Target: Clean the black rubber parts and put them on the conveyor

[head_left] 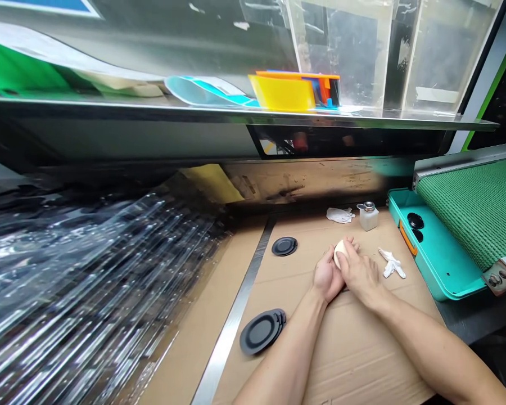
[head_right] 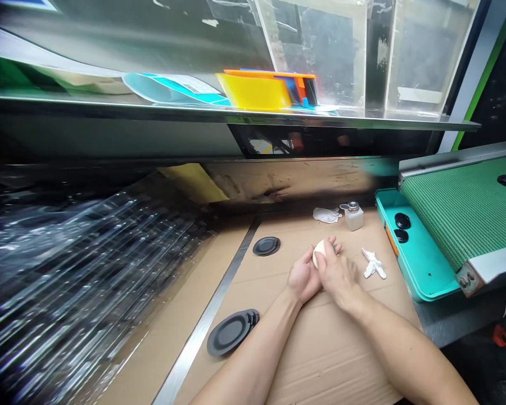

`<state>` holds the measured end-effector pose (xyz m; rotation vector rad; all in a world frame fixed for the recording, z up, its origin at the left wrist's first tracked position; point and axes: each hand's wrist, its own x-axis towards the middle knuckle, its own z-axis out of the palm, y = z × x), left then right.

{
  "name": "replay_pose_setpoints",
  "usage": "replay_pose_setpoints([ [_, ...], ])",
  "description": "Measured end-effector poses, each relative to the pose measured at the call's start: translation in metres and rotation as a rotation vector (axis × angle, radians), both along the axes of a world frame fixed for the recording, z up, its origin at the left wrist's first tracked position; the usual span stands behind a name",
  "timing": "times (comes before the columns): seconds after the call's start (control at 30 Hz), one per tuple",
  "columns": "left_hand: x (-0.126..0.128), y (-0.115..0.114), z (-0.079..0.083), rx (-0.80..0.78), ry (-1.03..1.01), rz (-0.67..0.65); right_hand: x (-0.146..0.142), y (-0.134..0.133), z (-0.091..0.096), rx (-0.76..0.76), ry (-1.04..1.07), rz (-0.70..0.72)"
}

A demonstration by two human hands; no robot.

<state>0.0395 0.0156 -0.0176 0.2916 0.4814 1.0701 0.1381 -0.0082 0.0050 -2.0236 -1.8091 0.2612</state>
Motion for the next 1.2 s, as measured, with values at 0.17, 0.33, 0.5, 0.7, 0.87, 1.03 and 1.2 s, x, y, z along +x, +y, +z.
replay_pose_setpoints([
  [0.17, -0.005, 0.005, 0.002, -0.026, 0.032, 0.071, 0.031, 0.012, 0.007, 0.068, 0.059, -0.129],
  [0.33, -0.018, 0.01, 0.008, -0.077, -0.063, 0.154, 0.043, 0.006, 0.01, 0.079, 0.069, -0.115],
  [0.5, -0.025, 0.011, 0.012, -0.131, -0.139, 0.165, 0.042, 0.003, 0.007, 0.002, 0.029, -0.039],
  [0.7, -0.026, 0.012, 0.015, -0.196, -0.198, 0.12, 0.039, -0.001, 0.012, -0.107, -0.103, 0.213],
  [0.87, -0.024, 0.012, 0.01, -0.155, -0.146, 0.097, 0.051, -0.004, 0.025, 0.004, -0.343, 0.119],
  [1.03, -0.022, 0.011, 0.007, -0.109, -0.087, 0.054, 0.076, 0.001, 0.033, -0.19, -0.46, -0.009],
  [1.2, -0.013, 0.002, 0.011, -0.076, 0.034, -0.132, 0.076, 0.006, 0.033, 0.042, -0.181, 0.194],
])
